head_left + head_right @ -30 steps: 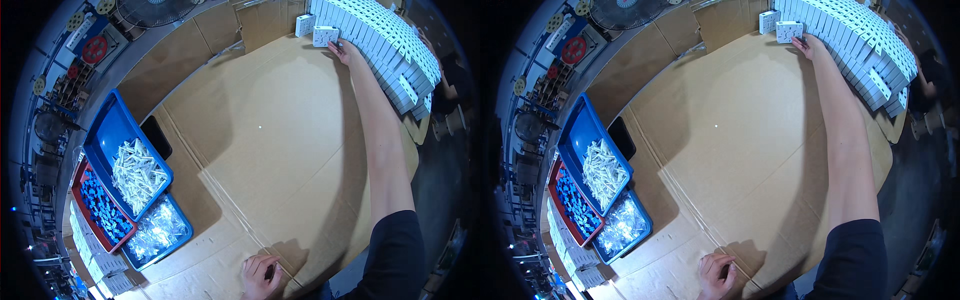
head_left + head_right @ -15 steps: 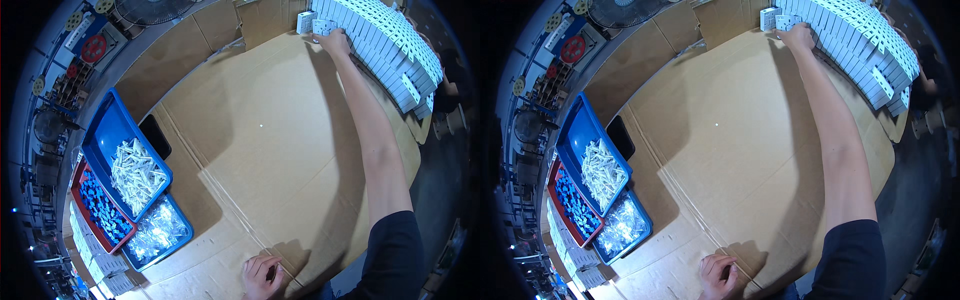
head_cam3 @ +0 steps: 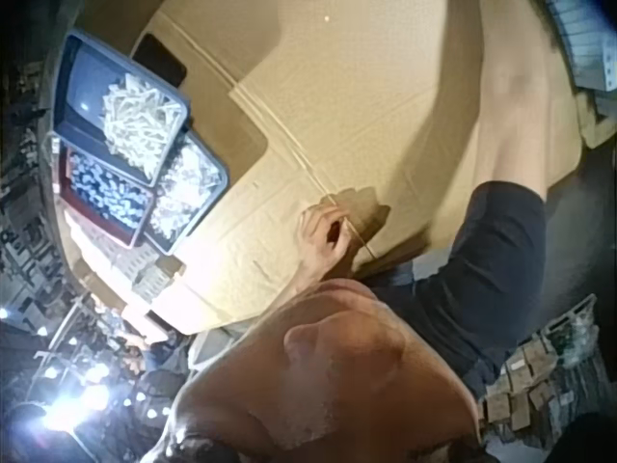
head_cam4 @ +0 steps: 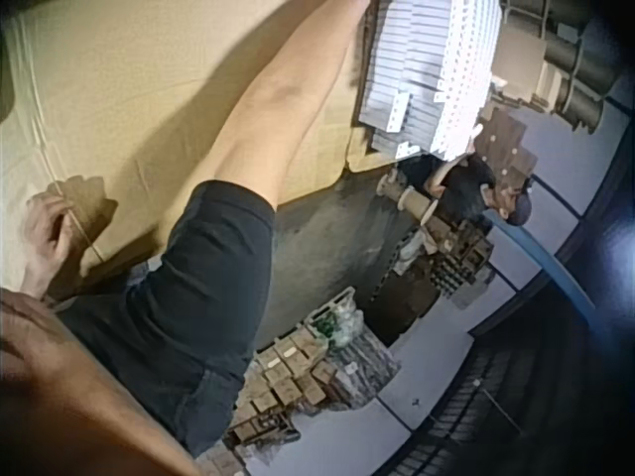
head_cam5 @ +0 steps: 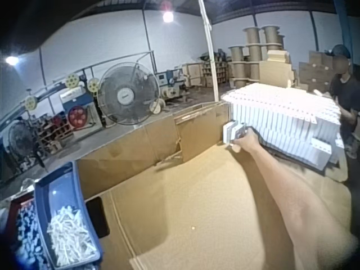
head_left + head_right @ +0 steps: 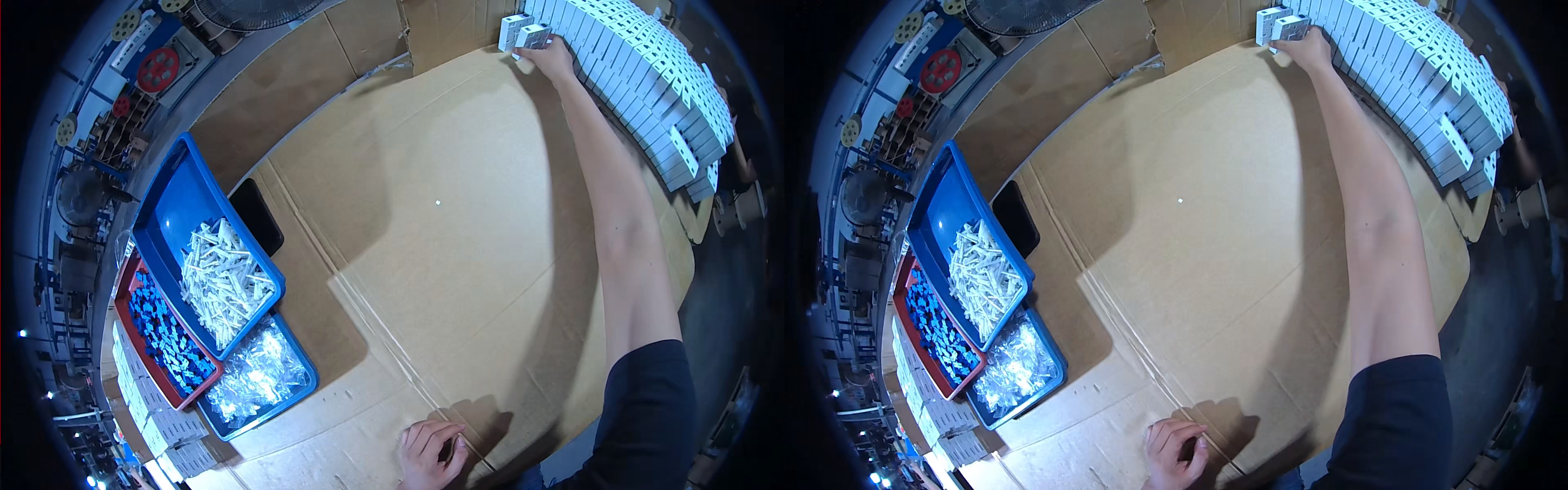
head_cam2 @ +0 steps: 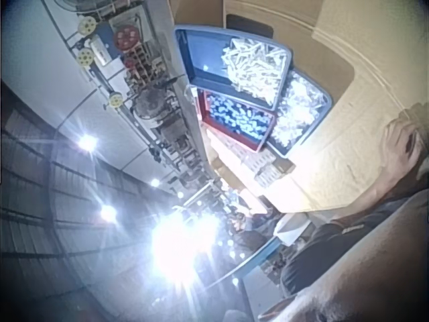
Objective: The recorder is assembling an electronic unit by placing components into a plastic casing, securing them, and then placing the finished units into a storage area.
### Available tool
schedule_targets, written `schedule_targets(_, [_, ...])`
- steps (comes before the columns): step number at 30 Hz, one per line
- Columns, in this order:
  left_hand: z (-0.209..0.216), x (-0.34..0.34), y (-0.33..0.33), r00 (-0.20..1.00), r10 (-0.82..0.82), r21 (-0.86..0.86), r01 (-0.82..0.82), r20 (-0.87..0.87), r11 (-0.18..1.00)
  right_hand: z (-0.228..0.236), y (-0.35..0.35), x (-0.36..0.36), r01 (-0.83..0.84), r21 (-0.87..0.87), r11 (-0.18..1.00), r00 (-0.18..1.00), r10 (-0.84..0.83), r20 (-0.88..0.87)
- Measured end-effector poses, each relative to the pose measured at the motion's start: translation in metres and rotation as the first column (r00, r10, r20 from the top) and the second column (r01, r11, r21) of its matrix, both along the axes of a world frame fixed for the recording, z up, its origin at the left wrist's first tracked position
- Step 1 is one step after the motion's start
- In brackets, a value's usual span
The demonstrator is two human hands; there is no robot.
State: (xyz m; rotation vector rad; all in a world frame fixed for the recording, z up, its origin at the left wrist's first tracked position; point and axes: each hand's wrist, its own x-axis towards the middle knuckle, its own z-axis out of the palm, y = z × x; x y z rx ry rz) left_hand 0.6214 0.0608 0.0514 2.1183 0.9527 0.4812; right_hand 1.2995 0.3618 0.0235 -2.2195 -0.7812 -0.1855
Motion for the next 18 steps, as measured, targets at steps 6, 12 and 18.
schedule_targets(6, [0.001,0.001,0.002,1.0,-0.012,0.03,0.013,-0.025,0.999,0.007,0.01,-0.01,-0.073,-0.037,0.997,0.997,0.073,0.009])
schedule_targets(12, [-0.001,0.0,0.0,1.0,-0.008,0.038,0.009,-0.02,0.999,0.004,0.011,-0.01,0.011,-0.039,0.999,0.995,-0.007,0.103])
schedule_targets(18, [0.001,0.0,-0.001,1.0,-0.001,0.024,0.001,-0.006,1.0,0.003,0.007,-0.014,-0.012,-0.042,0.999,0.996,0.016,0.087])
